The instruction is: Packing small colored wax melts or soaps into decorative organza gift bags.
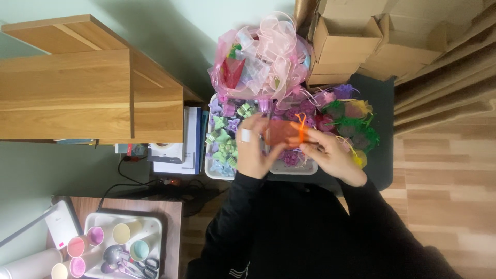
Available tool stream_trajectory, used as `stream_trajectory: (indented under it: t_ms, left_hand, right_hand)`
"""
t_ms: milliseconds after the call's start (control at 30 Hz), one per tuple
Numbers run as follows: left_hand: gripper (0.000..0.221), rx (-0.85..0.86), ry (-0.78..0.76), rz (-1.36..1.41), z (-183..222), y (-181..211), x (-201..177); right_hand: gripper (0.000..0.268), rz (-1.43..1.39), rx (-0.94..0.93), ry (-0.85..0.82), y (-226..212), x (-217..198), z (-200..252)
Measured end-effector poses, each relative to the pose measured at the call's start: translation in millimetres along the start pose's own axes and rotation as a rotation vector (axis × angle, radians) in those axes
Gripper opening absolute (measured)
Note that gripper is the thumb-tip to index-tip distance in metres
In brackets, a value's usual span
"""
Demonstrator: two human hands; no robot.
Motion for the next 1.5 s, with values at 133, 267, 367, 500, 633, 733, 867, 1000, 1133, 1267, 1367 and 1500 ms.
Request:
stream_trajectory:
  t_ms: [133,267,367,500,633,733,867,1000,1133,1267,1367,1500]
  left_hand:
    - [0.096,0.091,-0.256,-0.147,13,11,28]
    - [0.1,0.054,-0.241,-0.257,31,-6,51]
    - [0.096,0.014,-0.227,-0.255,36,-13,56]
    - [0.094,-0.04,-0.212,-0.229,53,-41,67]
    - [0.089,-0.108,-0.17,-0.127,54,-52,59]
    - [0.089,-0.161,-0.128,-0.082,54,-58,51]
    - [0.088,-0.159,-0.058,-0.056,57,-63,46]
    - [0.092,-0.179,-0.055,-0.053,58,-62,44]
    - [0.101,-0.202,-0.088,-0.038,61,-64,46]
    - [0.104,-0.223,-0.094,-0.03,61,-67,46]
    - [0.103,-0.21,-0.071,-0.051,65,-72,48]
    - [0.101,-0.204,-0.071,-0.051,65,-69,46]
  right_hand:
    - [0.048,0.004,-0.034,0.013,18,12,-3]
    - [0.044,0.041,0.058,-0.061,7,22,-5]
    - [0.026,0.227,0.136,-0.101,32,24,-3]
    - [0.03,0.294,0.119,-0.029,8,21,-5]
    - [0.028,0.157,-0.067,0.043,-14,11,-6]
    - [0.022,0.263,-0.061,0.19,-9,-1,-9]
    - [0.023,0.703,-0.089,0.238,22,1,-12]
    - [0.033,0.894,-0.128,0.169,55,27,-7]
    - [0.047,1.073,-0.125,0.142,58,43,-5]
    - [0.05,1.186,-0.091,0.125,61,50,-6]
    - [0.057,1.222,-0.114,0.138,71,52,-6]
    - [0.061,1.224,-0.101,0.104,78,55,-9]
Point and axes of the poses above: each hand's wrist, its own z-axis away from the middle knuckle, its own x-axis out of the palm, y = z × x, the point moved 3 cm from there along -z, towards the middle knuckle, and after that the axes turned 6 degrees about z, right-handed, at the moved point
